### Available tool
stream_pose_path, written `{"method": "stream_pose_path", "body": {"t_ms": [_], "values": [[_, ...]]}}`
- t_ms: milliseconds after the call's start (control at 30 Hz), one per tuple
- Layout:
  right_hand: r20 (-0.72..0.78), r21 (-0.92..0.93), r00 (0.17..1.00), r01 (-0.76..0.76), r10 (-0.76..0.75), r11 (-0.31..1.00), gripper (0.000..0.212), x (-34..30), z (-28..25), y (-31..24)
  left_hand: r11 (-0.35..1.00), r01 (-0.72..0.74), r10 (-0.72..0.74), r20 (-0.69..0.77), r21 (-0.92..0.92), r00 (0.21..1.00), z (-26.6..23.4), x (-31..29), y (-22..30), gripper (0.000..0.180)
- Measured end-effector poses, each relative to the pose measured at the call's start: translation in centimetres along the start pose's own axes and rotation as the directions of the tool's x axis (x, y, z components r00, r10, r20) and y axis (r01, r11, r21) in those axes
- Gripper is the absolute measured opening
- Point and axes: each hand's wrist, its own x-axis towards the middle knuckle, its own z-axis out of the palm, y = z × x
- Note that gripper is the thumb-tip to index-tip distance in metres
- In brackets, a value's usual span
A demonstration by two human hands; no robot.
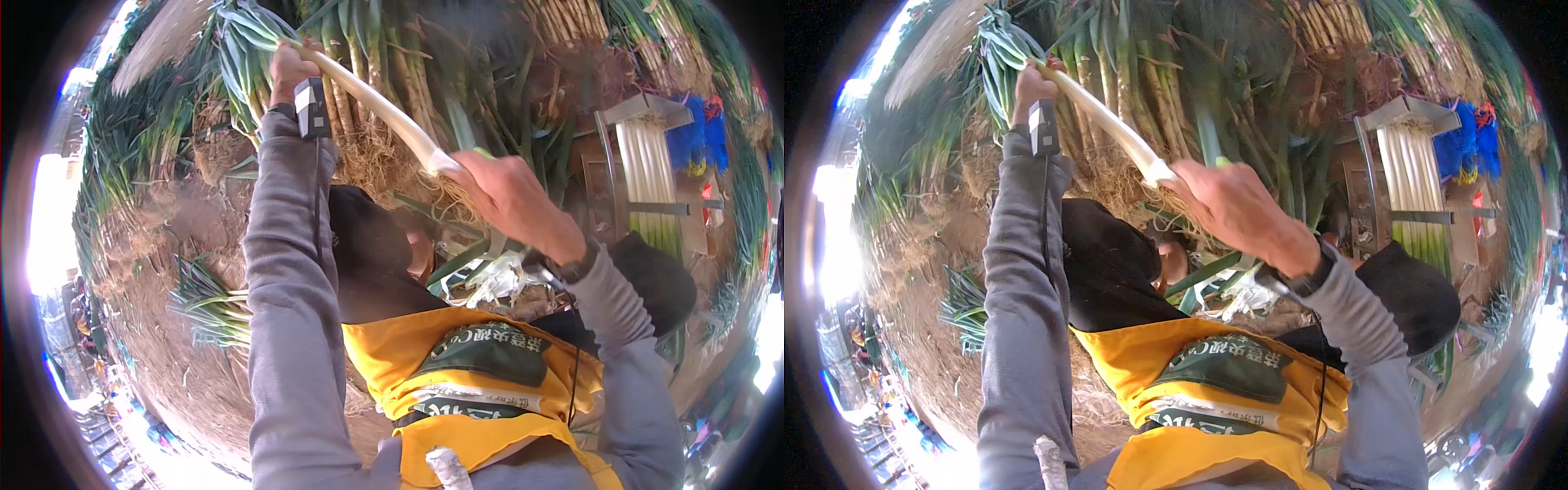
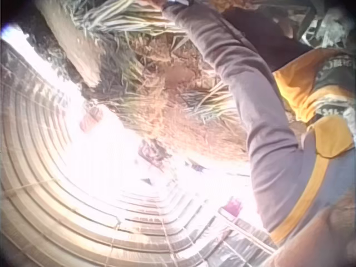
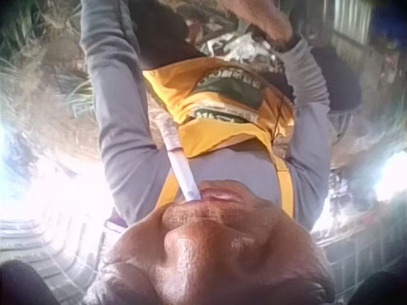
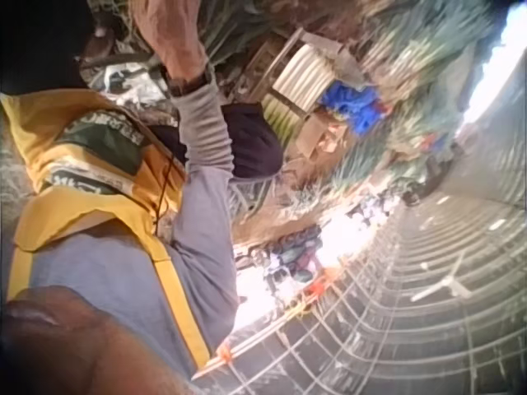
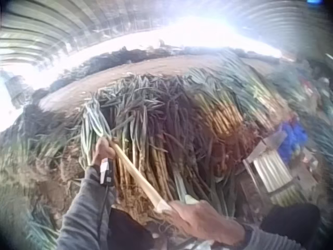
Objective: Peeling and cleaning harvested leeks and sorting them.
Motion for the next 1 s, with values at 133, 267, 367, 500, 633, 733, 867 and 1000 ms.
{"method": "stream_pose_path", "body": {"t_ms": [133, 267, 367, 500, 633, 733, 867, 1000], "values": [[-0.024, -0.103, 1.000, 0.010, -0.012, 0.995, 0.016, -4.0, -0.9, -1.2, 0.977, -0.205, 0.213, -0.286, 0.057, 0.934, 1.9, -1.1, -3.1, 0.041], [-0.005, -0.115, 0.992, 0.125, -0.126, 0.985, 0.021, -8.9, -1.3, -1.8, 0.804, -0.351, 0.529, -0.308, 0.480, 0.791, 3.1, -2.8, -0.3, 0.039], [0.040, -0.126, 0.997, -0.063, 0.069, 0.990, 0.031, -10.7, -0.1, 2.3, 0.793, -0.429, 0.543, -0.183, 0.432, 0.820, 3.3, -4.8, 1.7, 0.057], [0.062, -0.497, 0.996, 0.083, -0.061, 0.864, 0.044, -9.9, -0.3, 7.8, 0.854, -0.453, 0.517, -0.324, 0.256, 0.792, 8.1, -2.7, -2.6, 0.058], [-0.240, 0.121, 0.933, -0.246, 0.269, 0.962, 0.064, -3.7, -1.7, 2.4, 0.861, -0.476, 0.508, -0.321, 0.179, 0.799, 9.7, -3.7, -3.4, 0.052], [-0.287, 0.140, 0.949, -0.092, 0.129, 0.986, 0.066, -0.9, 1.1, 3.6, 0.876, -0.480, 0.471, -0.148, -0.036, 0.870, 6.6, -3.8, -1.2, 0.025], [0.187, 0.678, 0.845, -0.480, 0.501, 0.557, 0.033, -0.3, 3.8, 2.2, 0.794, -0.511, 0.532, 0.029, 0.329, 0.846, 2.4, -2.4, 2.0, 0.040], [0.267, 0.735, 0.832, -0.503, 0.486, 0.456, 0.029, -2.7, 0.4, -3.2, 0.805, -0.578, 0.591, -0.248, 0.130, 0.768, -1.0, -1.8, 1.4, 0.049]]}}
